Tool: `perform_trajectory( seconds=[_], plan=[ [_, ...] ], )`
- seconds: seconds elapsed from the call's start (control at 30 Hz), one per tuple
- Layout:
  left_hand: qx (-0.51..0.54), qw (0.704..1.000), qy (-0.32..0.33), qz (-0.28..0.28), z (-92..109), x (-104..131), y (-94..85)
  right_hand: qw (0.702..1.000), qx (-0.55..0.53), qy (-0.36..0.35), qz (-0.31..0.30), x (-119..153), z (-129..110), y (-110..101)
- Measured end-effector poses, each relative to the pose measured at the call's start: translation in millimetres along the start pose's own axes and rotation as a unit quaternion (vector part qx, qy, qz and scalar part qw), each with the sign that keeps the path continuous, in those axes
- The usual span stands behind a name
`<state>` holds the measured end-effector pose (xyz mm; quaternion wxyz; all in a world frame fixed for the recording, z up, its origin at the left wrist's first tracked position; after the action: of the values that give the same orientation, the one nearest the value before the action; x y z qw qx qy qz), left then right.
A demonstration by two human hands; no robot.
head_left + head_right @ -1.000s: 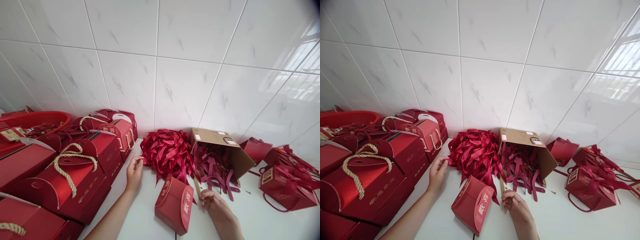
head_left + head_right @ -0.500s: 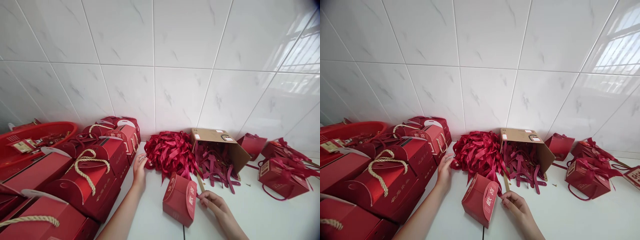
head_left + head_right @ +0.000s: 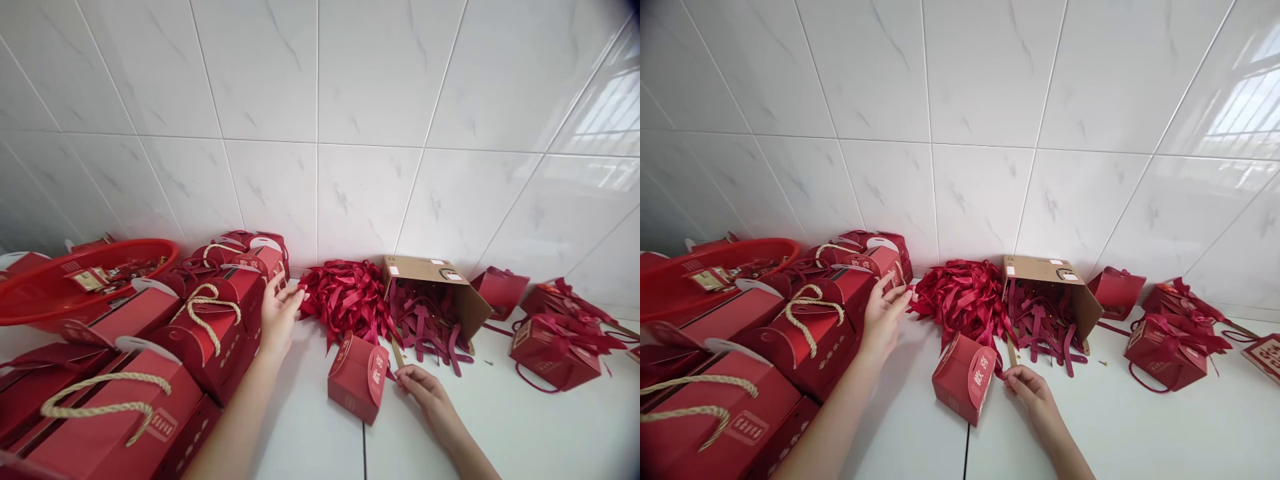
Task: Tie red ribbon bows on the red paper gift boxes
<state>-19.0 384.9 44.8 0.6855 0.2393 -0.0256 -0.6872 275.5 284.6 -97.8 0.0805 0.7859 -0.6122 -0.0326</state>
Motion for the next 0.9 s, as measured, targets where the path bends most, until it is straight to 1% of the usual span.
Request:
perform_trajectory(
  seconds=[0.17, 0.23, 0.3, 0.4, 0.47, 0.57, 0.63, 0.7, 0.73, 0.8, 0.87, 0.9],
  plan=[
    [-0.034, 0.997, 0.013, -0.062, 41, 26, 25.2, 0.999, -0.037, -0.006, -0.004, 2, 5, -4],
    [-0.031, 0.996, 0.010, -0.080, 55, 37, 30.6, 0.999, -0.051, -0.011, -0.007, 2, 5, -5],
    [-0.020, 0.996, 0.002, -0.089, 66, 46, 31.9, 0.997, -0.071, -0.024, -0.015, 2, 2, -6],
    [-0.001, 0.995, -0.011, -0.095, 79, 53, 30.2, 0.992, -0.101, -0.053, -0.054, 3, -14, -2],
    [0.004, 0.996, -0.010, -0.094, 84, 55, 28.8, 0.986, -0.110, -0.075, -0.095, 6, -36, 7],
    [-0.010, 0.994, -0.014, -0.111, 86, 57, 34.4, 0.978, -0.103, -0.106, -0.149, 19, -80, 30],
    [-0.028, 0.989, -0.032, -0.142, 83, 61, 45.3, 0.976, -0.078, -0.117, -0.169, 31, -106, 53],
    [-0.056, 0.980, -0.056, -0.182, 81, 69, 60.1, 0.977, -0.019, -0.119, -0.178, 41, -123, 81],
    [-0.071, 0.973, -0.069, -0.208, 79, 74, 68.9, 0.978, 0.002, -0.112, -0.177, 45, -127, 94],
    [-0.104, 0.953, -0.097, -0.266, 74, 87, 86.8, 0.982, -0.001, -0.080, -0.172, 46, -124, 116],
    [-0.138, 0.929, -0.122, -0.322, 68, 100, 101.8, 0.984, -0.036, -0.053, -0.169, 43, -116, 132],
    [-0.152, 0.916, -0.133, -0.346, 65, 106, 107.4, 0.984, -0.052, -0.050, -0.163, 40, -114, 136]
  ],
)
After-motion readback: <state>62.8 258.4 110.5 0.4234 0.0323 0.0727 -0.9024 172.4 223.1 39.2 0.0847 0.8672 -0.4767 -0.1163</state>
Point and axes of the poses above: each hand's wrist, its own x-axis away from the middle knuckle, its own y-axis out of the palm, z = x × y, the point moved 8 cm from there along -x, towards the middle knuckle, and after that the axes turned 14 degrees about -z, right-handed, at the moved point
